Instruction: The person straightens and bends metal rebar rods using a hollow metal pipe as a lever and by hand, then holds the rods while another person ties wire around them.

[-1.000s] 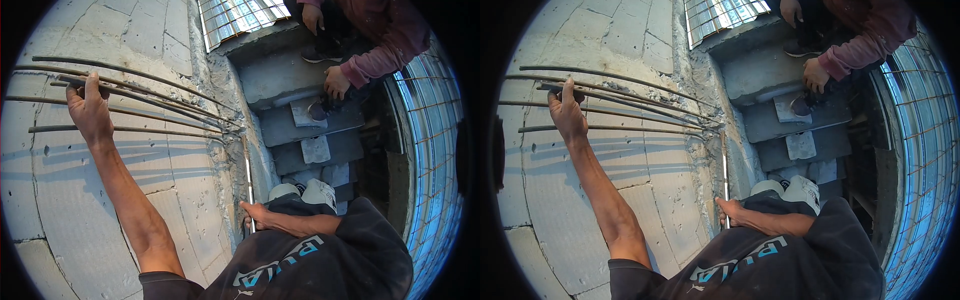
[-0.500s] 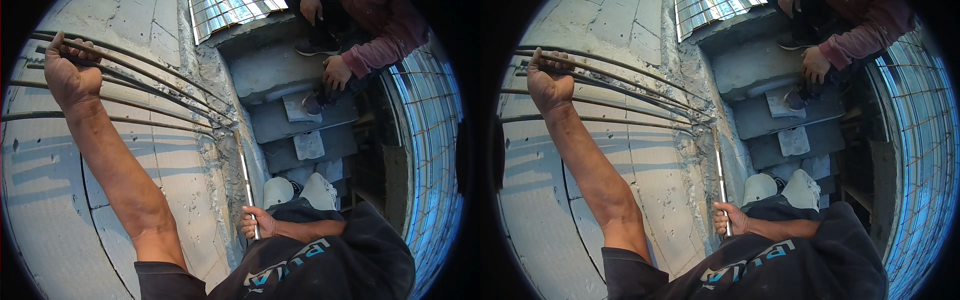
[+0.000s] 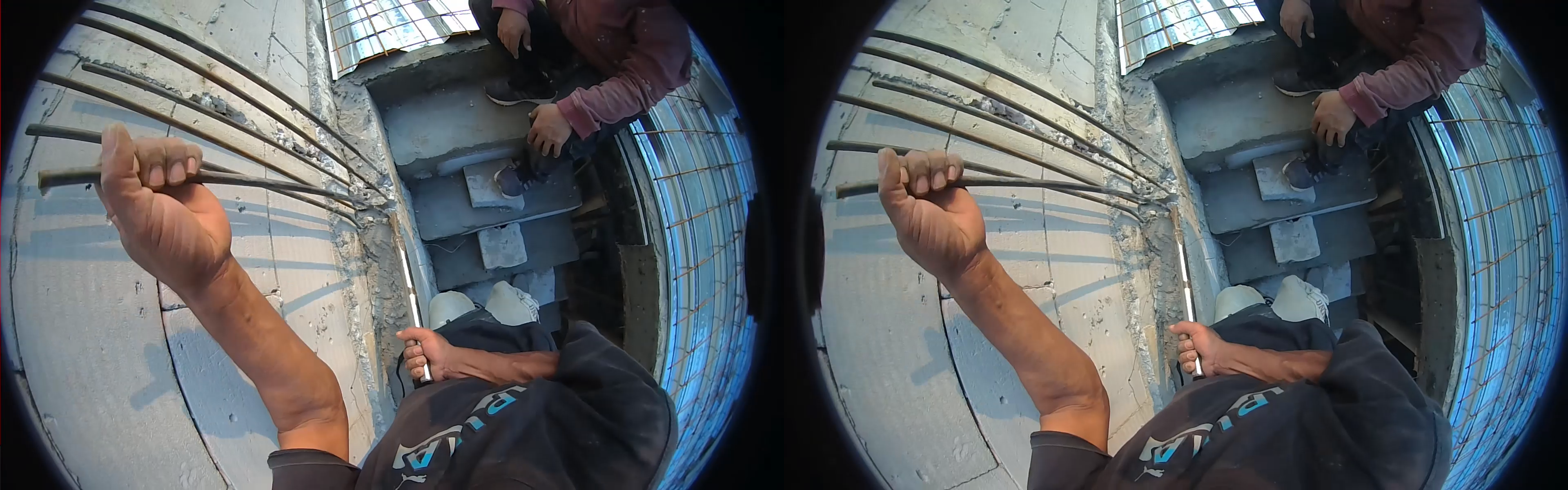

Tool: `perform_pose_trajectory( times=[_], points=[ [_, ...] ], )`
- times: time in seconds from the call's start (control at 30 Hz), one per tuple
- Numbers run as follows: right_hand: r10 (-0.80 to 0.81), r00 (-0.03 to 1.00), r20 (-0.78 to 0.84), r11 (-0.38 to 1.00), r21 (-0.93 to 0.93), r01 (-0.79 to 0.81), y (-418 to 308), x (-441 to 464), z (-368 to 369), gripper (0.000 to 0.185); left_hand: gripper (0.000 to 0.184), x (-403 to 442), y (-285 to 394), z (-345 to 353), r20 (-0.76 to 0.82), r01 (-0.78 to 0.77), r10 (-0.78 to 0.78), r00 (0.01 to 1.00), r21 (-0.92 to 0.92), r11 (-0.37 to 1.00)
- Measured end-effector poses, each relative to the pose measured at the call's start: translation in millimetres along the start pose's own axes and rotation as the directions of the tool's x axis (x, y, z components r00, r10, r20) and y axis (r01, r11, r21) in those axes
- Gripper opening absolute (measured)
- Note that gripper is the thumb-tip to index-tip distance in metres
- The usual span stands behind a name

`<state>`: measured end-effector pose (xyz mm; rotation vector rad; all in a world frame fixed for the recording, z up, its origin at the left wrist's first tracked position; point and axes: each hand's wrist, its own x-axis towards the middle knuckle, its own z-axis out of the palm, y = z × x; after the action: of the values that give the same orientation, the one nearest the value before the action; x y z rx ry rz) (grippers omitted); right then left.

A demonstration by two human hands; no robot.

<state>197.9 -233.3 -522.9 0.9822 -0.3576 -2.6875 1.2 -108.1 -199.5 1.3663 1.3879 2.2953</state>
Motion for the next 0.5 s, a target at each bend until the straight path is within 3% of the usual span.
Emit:
perform_pose_trajectory(
  times=[0.1,0.27,0.33,0.4,0.5],
  points=[
    [0.001,0.999,-0.049,1.0,-0.01,-0.001,-3,-2,0,0.031,0.035,-39,19,-24,0.143,-0.078,0.08,0.987,-0.017,0.997],
    [-0.015,0.996,-0.093,0.999,-0.032,0.012,-4,-5,4,0.032,0.038,-96,53,-39,0.161,-0.018,0.034,0.986,-0.095,0.995],
    [0.011,0.998,-0.062,1.0,0.005,-0.011,-2,-3,0,0.033,0.041,-72,45,-25,0.035,0.014,-0.011,0.999,-0.104,0.994],
    [0.018,0.999,-0.051,1.0,0.011,-0.018,-8,-2,5,0.033,0.044,-43,32,-13,0.048,0.049,-0.045,0.998,-0.097,0.994],
    [0.044,0.999,-0.03,0.998,0.052,-0.043,-6,-3,6,0.032,0.043,-16,12,14,-0.119,0.003,-0.004,0.993,-0.01,1.0]
  ],
)
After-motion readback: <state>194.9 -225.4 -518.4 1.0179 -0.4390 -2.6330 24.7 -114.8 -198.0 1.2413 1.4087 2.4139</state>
